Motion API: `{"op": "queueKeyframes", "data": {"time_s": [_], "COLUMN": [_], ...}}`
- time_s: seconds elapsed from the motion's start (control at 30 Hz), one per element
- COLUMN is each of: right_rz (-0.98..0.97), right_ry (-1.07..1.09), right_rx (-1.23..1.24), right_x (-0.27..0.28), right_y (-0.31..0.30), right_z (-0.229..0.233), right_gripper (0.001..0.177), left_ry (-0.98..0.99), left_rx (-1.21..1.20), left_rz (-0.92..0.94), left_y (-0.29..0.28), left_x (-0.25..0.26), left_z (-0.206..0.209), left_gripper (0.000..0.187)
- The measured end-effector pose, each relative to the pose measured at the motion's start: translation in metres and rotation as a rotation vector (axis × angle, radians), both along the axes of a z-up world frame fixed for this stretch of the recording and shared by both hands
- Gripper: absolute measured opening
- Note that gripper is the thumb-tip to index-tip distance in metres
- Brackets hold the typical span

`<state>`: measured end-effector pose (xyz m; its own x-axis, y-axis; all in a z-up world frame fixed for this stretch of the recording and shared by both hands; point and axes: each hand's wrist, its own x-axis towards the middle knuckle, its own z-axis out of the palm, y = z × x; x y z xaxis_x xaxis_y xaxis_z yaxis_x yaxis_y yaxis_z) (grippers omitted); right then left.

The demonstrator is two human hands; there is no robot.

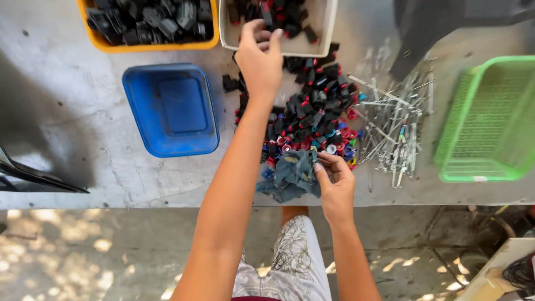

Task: Cleaning and sorting various small motorcycle switches and components using a rag.

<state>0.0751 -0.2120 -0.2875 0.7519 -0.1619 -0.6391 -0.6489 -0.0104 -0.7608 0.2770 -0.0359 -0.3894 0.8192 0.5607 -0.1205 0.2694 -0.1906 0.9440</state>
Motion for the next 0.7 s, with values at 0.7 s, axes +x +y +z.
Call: {"op": "queueKeyframes", "data": {"time_s": [0.7], "right_rz": [0.035], "right_ry": [-0.188], "right_rx": [-0.206], "right_x": [-0.002], "right_y": [0.009], "right_z": [0.015], "right_gripper": [0.022], "left_ry": [0.087], "left_rx": [-0.008], "left_rz": [-0.542], "left_y": [-0.024], "left_x": [-0.107], "left_z": [0.035], "left_gripper": [0.022]}}
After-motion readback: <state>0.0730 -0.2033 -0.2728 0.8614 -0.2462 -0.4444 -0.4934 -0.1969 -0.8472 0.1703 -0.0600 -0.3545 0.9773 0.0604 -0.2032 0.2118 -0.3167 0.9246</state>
